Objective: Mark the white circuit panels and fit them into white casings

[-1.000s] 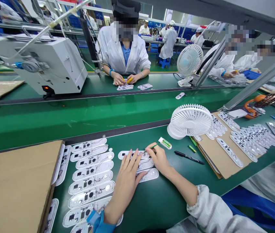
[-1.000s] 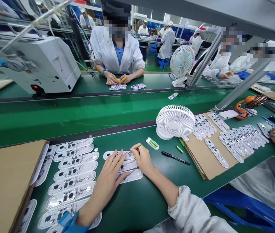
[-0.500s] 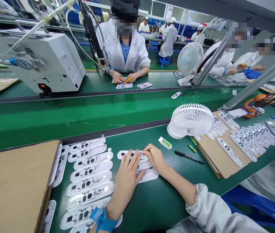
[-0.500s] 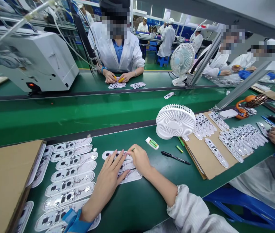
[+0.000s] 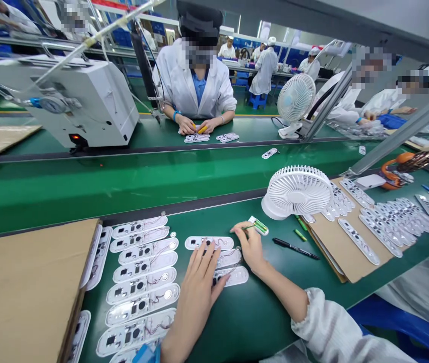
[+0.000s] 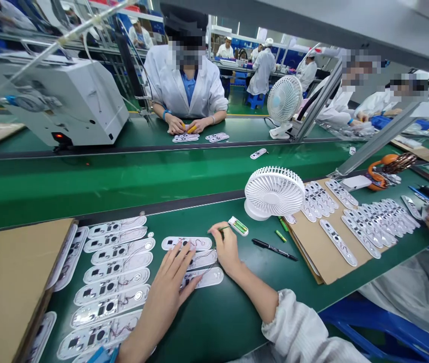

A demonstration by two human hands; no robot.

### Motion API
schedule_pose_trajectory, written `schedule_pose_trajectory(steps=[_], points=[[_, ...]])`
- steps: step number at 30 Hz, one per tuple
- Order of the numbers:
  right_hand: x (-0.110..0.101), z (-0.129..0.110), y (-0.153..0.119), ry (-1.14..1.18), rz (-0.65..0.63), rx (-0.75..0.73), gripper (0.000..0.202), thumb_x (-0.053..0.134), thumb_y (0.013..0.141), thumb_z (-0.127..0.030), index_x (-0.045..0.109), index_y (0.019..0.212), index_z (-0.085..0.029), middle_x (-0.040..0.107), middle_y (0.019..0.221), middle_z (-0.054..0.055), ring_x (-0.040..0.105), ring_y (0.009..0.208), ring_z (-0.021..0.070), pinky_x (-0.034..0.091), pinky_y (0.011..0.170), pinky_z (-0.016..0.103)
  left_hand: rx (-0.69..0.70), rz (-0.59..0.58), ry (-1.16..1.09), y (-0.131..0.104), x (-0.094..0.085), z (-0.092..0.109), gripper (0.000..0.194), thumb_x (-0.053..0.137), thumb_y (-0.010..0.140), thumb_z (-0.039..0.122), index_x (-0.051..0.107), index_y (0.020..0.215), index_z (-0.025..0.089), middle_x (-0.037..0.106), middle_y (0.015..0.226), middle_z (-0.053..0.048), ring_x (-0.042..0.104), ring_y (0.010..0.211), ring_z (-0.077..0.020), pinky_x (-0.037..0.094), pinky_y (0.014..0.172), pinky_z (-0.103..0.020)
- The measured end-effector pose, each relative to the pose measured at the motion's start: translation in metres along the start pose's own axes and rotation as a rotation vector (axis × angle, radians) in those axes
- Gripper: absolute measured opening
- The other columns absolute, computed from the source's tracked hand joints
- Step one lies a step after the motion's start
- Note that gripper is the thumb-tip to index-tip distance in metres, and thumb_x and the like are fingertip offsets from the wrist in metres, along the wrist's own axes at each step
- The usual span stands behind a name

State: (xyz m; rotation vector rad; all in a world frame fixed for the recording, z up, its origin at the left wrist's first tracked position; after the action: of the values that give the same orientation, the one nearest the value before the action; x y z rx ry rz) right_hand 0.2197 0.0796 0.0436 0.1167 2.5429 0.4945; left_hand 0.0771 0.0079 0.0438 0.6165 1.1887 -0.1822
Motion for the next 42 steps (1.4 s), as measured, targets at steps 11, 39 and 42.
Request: schedule_pose_trajectory(steps=[11, 39, 42], points=[[0.007, -0.015, -0.018, -0.187, -0.369, -0.127, 0.007, 0.058, 0.092, -0.022, 0.061, 0.098, -0.021, 0.058, 0.095, 0.007, 0.059, 0.088, 0.0224, 0.052, 0.077, 0.036, -0.021, -0.034, 0.03, -0.014, 0.007, 0.008, 0.044, 0.042, 0.098, 0.029, 0.042, 0.14, 0.02, 0.05, 0.145, -0.008, 0.041, 0.137, -0.0275, 0.045, 0.107, -0.05], [0.011, -0.027, -0.02, -0.394, -0.553, -0.109, 0.013, 0.055, 0.087, -0.007, 0.055, 0.091, -0.02, 0.063, 0.083, 0.002, 0.052, 0.076, 0.0194, 0.039, 0.07, 0.03, -0.064, 0.06, -0.058, -0.013, 0.009, 0.003, 0.042, 0.046, 0.095, 0.027, 0.044, 0.136, 0.017, 0.056, 0.139, -0.009, 0.049, 0.131, -0.0268, 0.046, 0.105, -0.048], [0.007, -0.024, -0.025, -0.37, -0.539, -0.022, 0.01, 0.056, 0.09, -0.011, 0.055, 0.089, -0.021, 0.066, 0.086, 0.001, 0.054, 0.077, 0.0189, 0.039, 0.071, 0.029, -0.041, 0.048, -0.007, -0.011, 0.01, 0.004, 0.045, 0.048, 0.093, 0.026, 0.044, 0.137, 0.018, 0.056, 0.138, -0.01, 0.051, 0.128, -0.0288, 0.047, 0.102, -0.049]])
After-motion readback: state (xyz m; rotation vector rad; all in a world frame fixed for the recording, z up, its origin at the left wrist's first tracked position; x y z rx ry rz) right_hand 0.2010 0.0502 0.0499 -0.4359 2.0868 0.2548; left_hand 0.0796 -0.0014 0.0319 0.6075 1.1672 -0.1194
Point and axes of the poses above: each hand's wrist, its own y-axis towards the middle knuckle, its own x-axis out of the palm, z = x × y, the point moved 8 cm from there along y, towards the middle knuckle
